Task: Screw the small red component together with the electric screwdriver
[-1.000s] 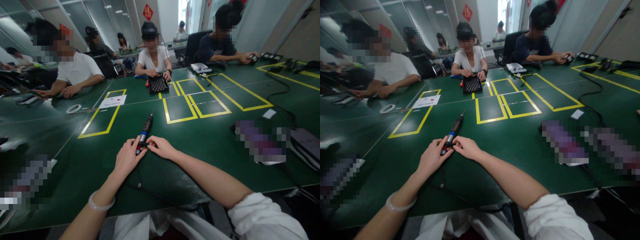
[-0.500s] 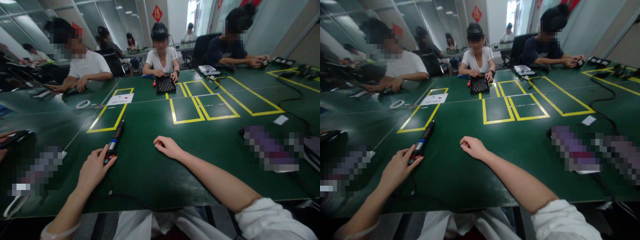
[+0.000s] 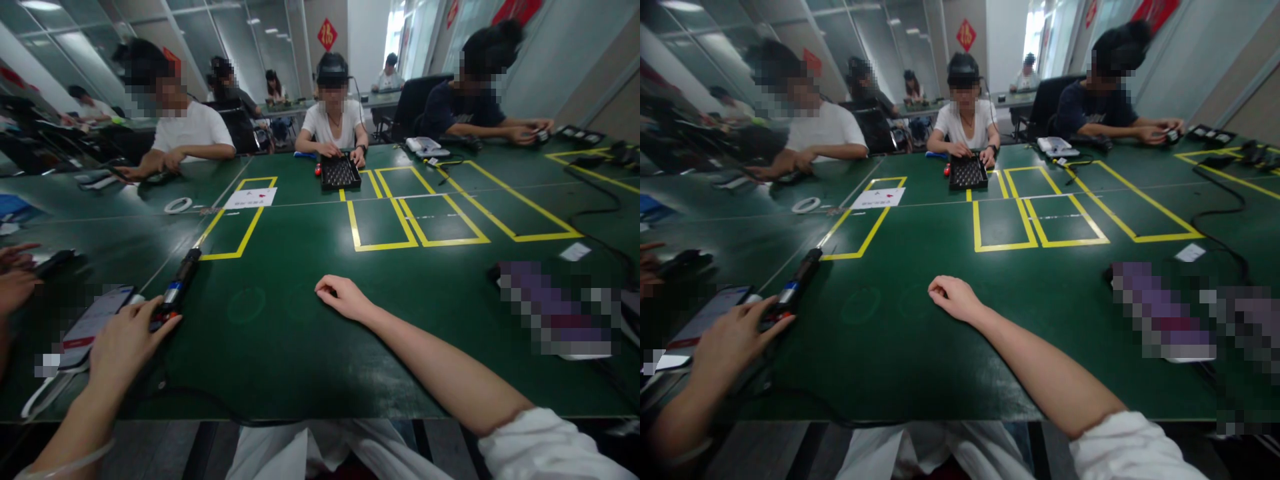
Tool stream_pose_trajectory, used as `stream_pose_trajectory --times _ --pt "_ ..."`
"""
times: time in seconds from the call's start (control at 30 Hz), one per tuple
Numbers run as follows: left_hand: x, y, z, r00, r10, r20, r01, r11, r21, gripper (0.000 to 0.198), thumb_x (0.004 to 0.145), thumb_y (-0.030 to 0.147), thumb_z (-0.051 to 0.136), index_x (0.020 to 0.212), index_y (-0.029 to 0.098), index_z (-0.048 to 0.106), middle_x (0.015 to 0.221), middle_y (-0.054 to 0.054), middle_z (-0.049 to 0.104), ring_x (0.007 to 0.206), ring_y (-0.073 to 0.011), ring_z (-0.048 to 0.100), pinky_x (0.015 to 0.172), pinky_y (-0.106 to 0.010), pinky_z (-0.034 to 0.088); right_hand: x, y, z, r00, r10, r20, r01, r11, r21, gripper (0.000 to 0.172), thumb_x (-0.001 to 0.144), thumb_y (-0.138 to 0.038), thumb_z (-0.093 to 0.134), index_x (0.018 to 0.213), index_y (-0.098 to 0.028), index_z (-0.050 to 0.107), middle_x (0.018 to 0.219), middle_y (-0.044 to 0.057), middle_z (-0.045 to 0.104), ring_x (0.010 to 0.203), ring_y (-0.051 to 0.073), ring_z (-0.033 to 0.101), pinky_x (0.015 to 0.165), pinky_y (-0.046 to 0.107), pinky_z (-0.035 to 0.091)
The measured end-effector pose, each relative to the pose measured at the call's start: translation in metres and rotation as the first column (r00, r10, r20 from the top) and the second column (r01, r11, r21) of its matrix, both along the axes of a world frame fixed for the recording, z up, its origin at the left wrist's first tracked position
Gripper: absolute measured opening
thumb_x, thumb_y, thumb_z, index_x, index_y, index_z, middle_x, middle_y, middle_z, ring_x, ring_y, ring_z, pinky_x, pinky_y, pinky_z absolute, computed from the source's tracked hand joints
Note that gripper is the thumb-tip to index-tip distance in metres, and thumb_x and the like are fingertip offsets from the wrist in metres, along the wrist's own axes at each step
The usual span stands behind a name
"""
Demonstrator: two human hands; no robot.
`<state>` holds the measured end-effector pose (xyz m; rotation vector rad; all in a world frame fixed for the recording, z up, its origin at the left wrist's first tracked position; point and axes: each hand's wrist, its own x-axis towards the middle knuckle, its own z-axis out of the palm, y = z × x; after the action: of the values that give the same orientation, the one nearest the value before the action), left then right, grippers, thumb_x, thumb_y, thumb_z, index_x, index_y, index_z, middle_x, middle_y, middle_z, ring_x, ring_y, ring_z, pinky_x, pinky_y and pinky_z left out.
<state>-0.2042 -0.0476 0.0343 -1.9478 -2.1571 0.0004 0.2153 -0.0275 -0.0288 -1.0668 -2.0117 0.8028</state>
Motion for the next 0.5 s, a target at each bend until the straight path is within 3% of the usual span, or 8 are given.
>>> stream_pose_trajectory --times 0.13,0.27,0.33,0.4,0.43,0.5 --pt "0.007 -0.006 -0.001 0.984 0.011 -0.176 -0.014 1.000 -0.011 0.054 0.090 0.057 0.019 0.106 0.021 0.055 0.111 -0.010 0.062 0.088 -0.0268 0.062 0.069 -0.034 0.047 0.000 0.000 0.001 1.000 0.004 0.022 -0.004 1.000 0.009 0.008 0.090 -0.017 0.055 0.088 -0.017 0.062 0.085 0.002 0.064 0.076 0.013 0.057 0.071 0.025 0.043" --pt "0.008 -0.001 0.007 0.987 0.119 -0.104 -0.126 0.990 -0.065 0.053 0.090 0.054 0.023 0.107 0.020 0.059 0.104 -0.012 0.066 0.079 -0.0293 0.064 0.065 -0.037 0.047 -0.001 0.001 -0.001 0.999 0.001 0.042 -0.002 1.000 0.020 0.008 0.089 -0.017 0.055 0.088 -0.017 0.063 0.082 0.002 0.063 0.076 0.013 0.057 0.071 0.025 0.042" --pt "0.017 0.002 0.014 0.993 0.116 0.009 -0.115 0.993 -0.024 0.050 0.090 0.052 0.028 0.109 0.020 0.060 0.099 -0.011 0.067 0.081 -0.0312 0.065 0.067 -0.040 0.049 -0.002 0.001 -0.002 0.999 0.000 0.050 -0.002 1.000 0.024 0.008 0.089 -0.016 0.055 0.088 -0.017 0.063 0.081 0.001 0.063 0.075 0.013 0.056 0.071 0.025 0.041" --pt "0.038 0.006 0.019 0.982 0.019 0.190 -0.029 0.998 0.048 0.046 0.090 0.052 0.032 0.112 0.020 0.058 0.100 -0.008 0.068 0.086 -0.0299 0.065 0.074 -0.040 0.050 -0.002 0.001 -0.002 0.999 0.004 0.053 -0.006 1.000 0.028 0.008 0.089 -0.017 0.055 0.088 -0.018 0.063 0.080 0.001 0.063 0.075 0.013 0.056 0.071 0.025 0.041" --pt "0.053 0.008 0.020 0.950 -0.050 0.309 0.032 0.998 0.063 0.045 0.090 0.052 0.035 0.113 0.020 0.057 0.101 -0.007 0.069 0.087 -0.0279 0.066 0.078 -0.039 0.050 -0.002 0.001 -0.002 0.999 0.006 0.054 -0.007 1.000 0.026 0.008 0.089 -0.017 0.055 0.088 -0.018 0.063 0.080 0.001 0.063 0.075 0.013 0.056 0.070 0.025 0.041" --pt "0.089 0.012 0.019 0.798 -0.196 0.570 0.204 0.978 0.050 0.043 0.089 0.053 0.041 0.110 0.019 0.057 0.102 -0.005 0.070 0.092 -0.0230 0.066 0.084 -0.034 0.050 -0.003 0.001 -0.002 0.999 0.004 0.050 -0.005 1.000 0.019 0.008 0.089 -0.018 0.055 0.087 -0.018 0.062 0.080 0.001 0.063 0.075 0.014 0.056 0.070 0.025 0.041"
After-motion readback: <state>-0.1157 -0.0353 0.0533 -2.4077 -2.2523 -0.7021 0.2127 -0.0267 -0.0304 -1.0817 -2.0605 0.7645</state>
